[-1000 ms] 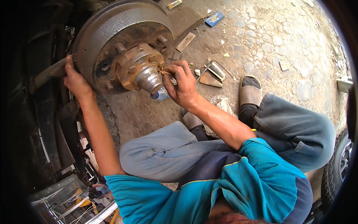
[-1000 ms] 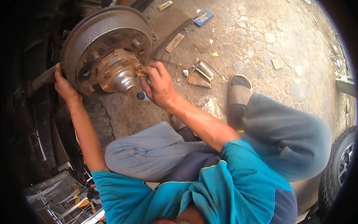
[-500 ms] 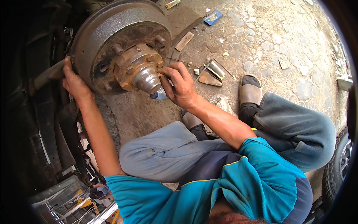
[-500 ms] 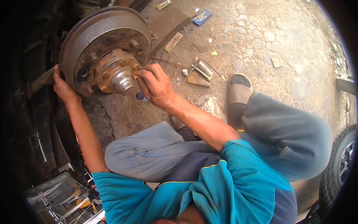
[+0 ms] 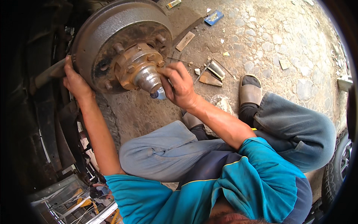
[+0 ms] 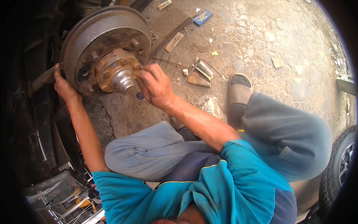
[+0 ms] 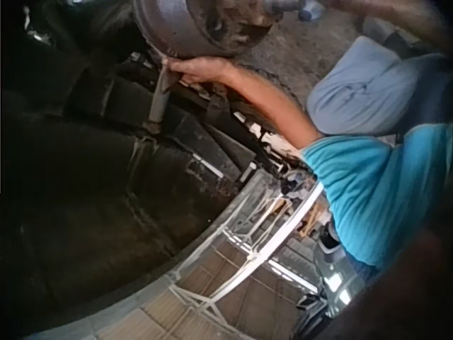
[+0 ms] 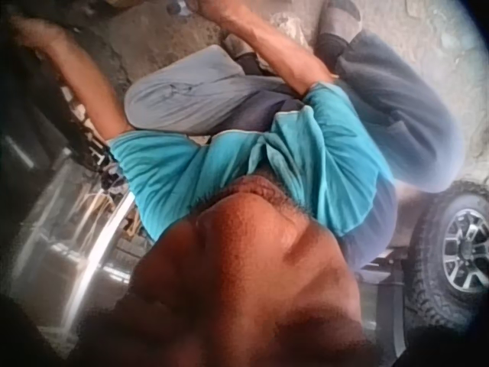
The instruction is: The person sits on the ground and uses a small metal tool to scrape and clean the surface of a vehicle wheel hub. The person holds the hub steady with one hand while scraping away rust and debris with the other.
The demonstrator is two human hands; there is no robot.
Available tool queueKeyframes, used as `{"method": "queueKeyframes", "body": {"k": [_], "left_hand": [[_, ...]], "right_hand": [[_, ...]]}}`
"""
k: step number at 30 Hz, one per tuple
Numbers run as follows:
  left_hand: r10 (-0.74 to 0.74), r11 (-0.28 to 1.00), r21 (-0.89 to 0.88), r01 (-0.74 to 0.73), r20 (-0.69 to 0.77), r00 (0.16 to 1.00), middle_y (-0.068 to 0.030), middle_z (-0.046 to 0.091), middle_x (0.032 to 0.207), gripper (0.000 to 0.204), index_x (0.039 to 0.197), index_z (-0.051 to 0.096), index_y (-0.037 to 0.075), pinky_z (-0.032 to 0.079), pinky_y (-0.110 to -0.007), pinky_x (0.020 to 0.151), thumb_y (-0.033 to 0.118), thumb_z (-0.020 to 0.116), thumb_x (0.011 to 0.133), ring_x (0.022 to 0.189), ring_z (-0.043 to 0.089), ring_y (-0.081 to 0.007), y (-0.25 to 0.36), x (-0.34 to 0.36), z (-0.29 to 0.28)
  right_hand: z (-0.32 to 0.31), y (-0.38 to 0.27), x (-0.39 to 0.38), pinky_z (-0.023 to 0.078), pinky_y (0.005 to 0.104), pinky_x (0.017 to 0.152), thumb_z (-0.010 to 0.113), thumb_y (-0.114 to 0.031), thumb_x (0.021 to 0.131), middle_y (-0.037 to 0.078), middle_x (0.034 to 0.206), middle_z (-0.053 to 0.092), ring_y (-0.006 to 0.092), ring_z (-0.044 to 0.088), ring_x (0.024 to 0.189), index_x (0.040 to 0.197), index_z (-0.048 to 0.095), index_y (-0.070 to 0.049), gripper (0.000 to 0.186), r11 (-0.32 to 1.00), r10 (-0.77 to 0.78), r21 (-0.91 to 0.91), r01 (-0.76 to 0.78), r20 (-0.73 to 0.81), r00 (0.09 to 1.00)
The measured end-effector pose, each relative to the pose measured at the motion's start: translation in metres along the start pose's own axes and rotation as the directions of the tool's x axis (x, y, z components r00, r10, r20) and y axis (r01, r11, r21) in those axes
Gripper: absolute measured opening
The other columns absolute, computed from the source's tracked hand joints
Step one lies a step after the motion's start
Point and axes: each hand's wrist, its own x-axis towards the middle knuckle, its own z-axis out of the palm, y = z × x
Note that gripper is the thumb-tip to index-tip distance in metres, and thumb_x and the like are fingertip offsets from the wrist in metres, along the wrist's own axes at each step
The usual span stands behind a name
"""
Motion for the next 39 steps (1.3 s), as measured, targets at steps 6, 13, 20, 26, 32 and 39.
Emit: {"method": "queueKeyframes", "body": {"k": [6,13,20,26,32,39], "left_hand": [[-0.023,0.997,0.072,0.023,-0.005,1.0,-0.0113,0.065,0.118,0.045,0.119,0.064,-0.007,0.051,-0.034,0.091,0.032,0.062,0.096,0.104,0.063,-0.0189,0.003,0.0,0.001],[-0.011,0.998,0.068,0.01,0.023,1.0,-0.0112,0.064,0.12,0.044,0.121,0.063,-0.006,0.051,-0.034,0.093,0.031,0.06,0.097,0.106,0.062,-0.0195,0.005,0.001,0.003],[-0.043,0.997,0.07,0.041,0.028,0.999,-0.0112,0.063,0.122,0.045,0.122,0.062,-0.006,0.051,-0.035,0.093,0.031,0.059,0.097,0.108,0.062,-0.0202,0.004,-0.004,0.002],[-0.046,0.997,0.057,0.045,0.019,0.999,-0.011,0.063,0.12,0.045,0.121,0.063,-0.006,0.052,-0.035,0.092,0.032,0.061,0.096,0.106,0.062,-0.0204,0.006,-0.002,0.001],[-0.023,0.999,0.029,0.023,0.029,0.999,-0.0124,0.065,0.116,0.045,0.117,0.065,-0.008,0.051,-0.034,0.09,0.031,0.062,0.095,0.101,0.063,-0.02,0.006,0.0,0.0],[-0.025,1.0,0.002,0.025,0.023,0.999,-0.0133,0.067,0.114,0.045,0.116,0.065,-0.01,0.051,-0.033,0.089,0.03,0.062,0.095,0.099,0.064,-0.0194,0.004,-0.001,0.0]], "right_hand": [[0.003,0.004,-0.001,0.05,0.0387,0.068,0.073,0.006,0.076,0.013,0.095,0.06,0.031,0.059,0.082,0.106,0.063,-0.002,0.032,1.0,-0.012,-0.012,0.013,0.006,1.0],[0.0,0.001,-0.003,0.052,0.0381,0.069,0.073,0.005,0.077,0.013,0.096,0.061,0.0307,0.061,0.082,0.106,0.064,-0.002,0.031,0.997,0.065,0.032,-0.065,-0.006,0.998],[0.01,-0.012,-0.009,0.051,0.0297,0.064,0.067,0.002,0.088,0.013,0.086,0.065,0.0199,0.065,0.075,0.098,0.063,0.002,0.011,0.905,0.384,0.216,-0.367,-0.041,0.923],[0.019,-0.02,-0.01,0.051,0.0286,0.061,0.066,-0.006,0.092,0.008,0.082,0.067,0.0124,0.062,0.07,0.1,0.064,0.001,0.012,0.585,0.696,0.529,-0.614,0.061,0.716],[0.018,-0.026,-0.002,0.049,0.0242,0.055,0.065,-0.012,0.096,0.003,0.079,0.066,0.0071,0.059,0.065,0.1,0.064,0.002,0.015,0.388,0.773,0.667,-0.636,0.141,0.619],[0.012,-0.026,0.003,0.044,0.0226,0.05,0.065,-0.016,0.096,0.005,0.076,0.065,0.0071,0.057,0.06,0.098,0.063,0.003,0.019,0.264,0.796,0.678,-0.686,0.248,0.552]]}}
